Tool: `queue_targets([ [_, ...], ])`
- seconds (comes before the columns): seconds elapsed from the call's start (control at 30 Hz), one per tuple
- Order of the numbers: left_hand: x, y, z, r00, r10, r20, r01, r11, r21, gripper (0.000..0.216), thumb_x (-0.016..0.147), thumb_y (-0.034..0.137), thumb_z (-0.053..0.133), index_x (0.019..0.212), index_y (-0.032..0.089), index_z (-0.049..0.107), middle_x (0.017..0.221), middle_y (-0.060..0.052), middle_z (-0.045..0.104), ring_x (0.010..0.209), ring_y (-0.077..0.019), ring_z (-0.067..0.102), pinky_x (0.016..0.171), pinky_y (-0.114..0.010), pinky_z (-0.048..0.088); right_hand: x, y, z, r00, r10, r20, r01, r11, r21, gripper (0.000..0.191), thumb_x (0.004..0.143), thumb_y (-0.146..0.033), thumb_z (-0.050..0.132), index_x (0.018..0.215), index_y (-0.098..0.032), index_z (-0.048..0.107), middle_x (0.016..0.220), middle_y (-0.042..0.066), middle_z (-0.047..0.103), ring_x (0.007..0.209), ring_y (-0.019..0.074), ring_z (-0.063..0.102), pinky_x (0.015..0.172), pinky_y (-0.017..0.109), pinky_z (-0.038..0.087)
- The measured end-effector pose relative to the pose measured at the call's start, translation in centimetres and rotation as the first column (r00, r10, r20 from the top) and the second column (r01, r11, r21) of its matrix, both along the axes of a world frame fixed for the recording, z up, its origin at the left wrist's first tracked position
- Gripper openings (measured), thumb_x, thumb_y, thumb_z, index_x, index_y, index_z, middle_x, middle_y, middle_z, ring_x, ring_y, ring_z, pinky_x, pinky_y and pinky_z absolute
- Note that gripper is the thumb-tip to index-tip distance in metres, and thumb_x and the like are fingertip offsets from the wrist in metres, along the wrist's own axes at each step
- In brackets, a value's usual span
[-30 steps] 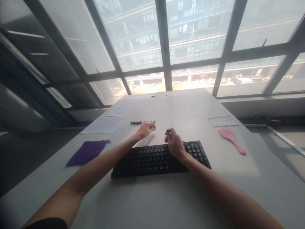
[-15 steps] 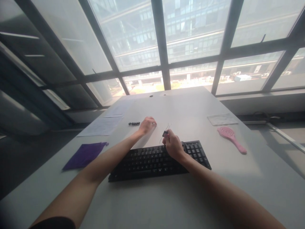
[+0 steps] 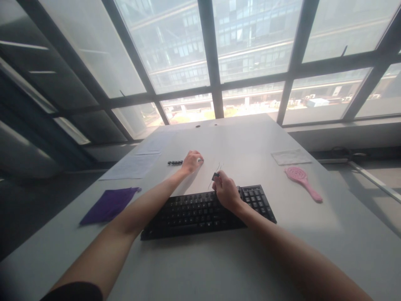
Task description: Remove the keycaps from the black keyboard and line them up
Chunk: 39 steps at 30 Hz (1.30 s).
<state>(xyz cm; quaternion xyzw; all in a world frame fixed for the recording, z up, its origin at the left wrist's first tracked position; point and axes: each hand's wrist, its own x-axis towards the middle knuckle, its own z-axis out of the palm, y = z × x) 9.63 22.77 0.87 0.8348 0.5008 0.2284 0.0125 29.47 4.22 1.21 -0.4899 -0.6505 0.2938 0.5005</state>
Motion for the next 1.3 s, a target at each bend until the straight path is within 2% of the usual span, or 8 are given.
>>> queue_targets([
  [0.17,0.4,-0.6,1.1,1.0,0.02,0.003,-0.02,1.0,-0.001,0.014,0.082,0.018,0.067,0.094,0.019,0.074,0.107,-0.007,0.065,0.106,-0.0242,0.052,0.102,-0.039,0.044,0.1,0.3,-0.4,0.999,-0.011,-0.052,0.013,0.999,0.045,0.017,0.098,-0.029,0.042,0.084,-0.022,0.05,0.071,0.001,0.066,0.065,0.0158,0.061,0.065,0.027,0.042],
  [0.27,1.2,-2.5,1.9,1.0,0.018,-0.001,-0.018,1.0,-0.011,0.015,0.084,0.017,0.063,0.095,0.018,0.074,0.108,-0.008,0.066,0.106,-0.024,0.054,0.102,-0.039,0.044,0.2,0.7,-0.6,0.99,-0.041,-0.138,0.051,0.996,0.07,0.016,0.097,-0.029,0.042,0.086,-0.021,0.051,0.071,0.001,0.063,0.064,0.0155,0.059,0.064,0.027,0.043],
  [0.37,2.3,-6.2,2.6,0.999,-0.043,-0.029,0.041,0.998,-0.049,0.015,0.085,0.017,0.063,0.094,0.019,0.075,0.102,-0.007,0.068,0.102,-0.0229,0.059,0.099,-0.036,0.046,0.4,1.1,-0.3,0.977,-0.093,-0.193,0.106,0.993,0.06,0.017,0.097,-0.031,0.042,0.088,-0.021,0.052,0.07,0.001,0.062,0.061,0.0152,0.056,0.061,0.028,0.043],
  [0.5,3.4,-12.2,3.1,0.987,-0.132,-0.094,0.122,0.987,-0.103,0.021,0.091,0.022,0.055,0.1,0.02,0.074,0.1,-0.007,0.07,0.097,-0.0223,0.062,0.091,-0.035,0.05,1.1,1.4,0.5,0.978,-0.116,-0.176,0.13,0.989,0.071,0.018,0.097,-0.031,0.042,0.086,-0.021,0.051,0.069,0.001,0.062,0.059,0.0148,0.054,0.058,0.027,0.041],
  [0.6,3.6,-15.8,3.2,0.981,-0.154,-0.12,0.14,0.983,-0.116,0.024,0.094,0.023,0.051,0.104,0.019,0.072,0.099,-0.008,0.07,0.098,-0.0235,0.062,0.089,-0.036,0.051,2.0,1.4,0.6,0.992,-0.083,-0.099,0.091,0.993,0.078,0.016,0.097,-0.029,0.042,0.086,-0.021,0.051,0.064,0.0,0.059,0.056,0.0142,0.052,0.057,0.026,0.038],
  [0.7,3.6,-18.0,2.8,0.983,-0.152,-0.101,0.14,0.983,-0.117,0.025,0.095,0.024,0.051,0.109,0.018,0.07,0.102,-0.01,0.069,0.102,-0.0247,0.061,0.091,-0.037,0.051,3.0,1.3,0.2,1.0,0.001,-0.007,-0.001,0.997,0.073,0.014,0.096,-0.026,0.043,0.086,-0.021,0.052,0.063,-0.001,0.058,0.056,0.0138,0.05,0.057,0.026,0.037],
  [0.9,3.4,-19.5,1.5,0.988,-0.154,-0.011,0.152,0.982,-0.114,0.026,0.094,0.022,0.051,0.115,0.019,0.067,0.106,-0.008,0.07,0.102,-0.024,0.061,0.092,-0.038,0.049,3.7,1.2,-0.6,0.991,0.116,0.069,-0.12,0.991,0.051,0.017,0.097,-0.025,0.041,0.085,-0.021,0.053,0.065,-0.001,0.06,0.059,0.0143,0.052,0.06,0.027,0.038],
  [1.3,4.0,-19.2,0.8,0.965,-0.223,0.137,0.238,0.965,-0.107,0.028,0.093,0.014,0.048,0.113,0.018,0.067,0.104,-0.008,0.07,0.1,-0.023,0.06,0.094,-0.038,0.048,2.7,0.6,0.3,0.964,0.159,0.212,-0.183,0.978,0.098,0.016,0.095,-0.019,0.042,0.081,-0.021,0.05,0.072,0.0,0.055,0.067,0.0151,0.05,0.067,0.028,0.038],
])
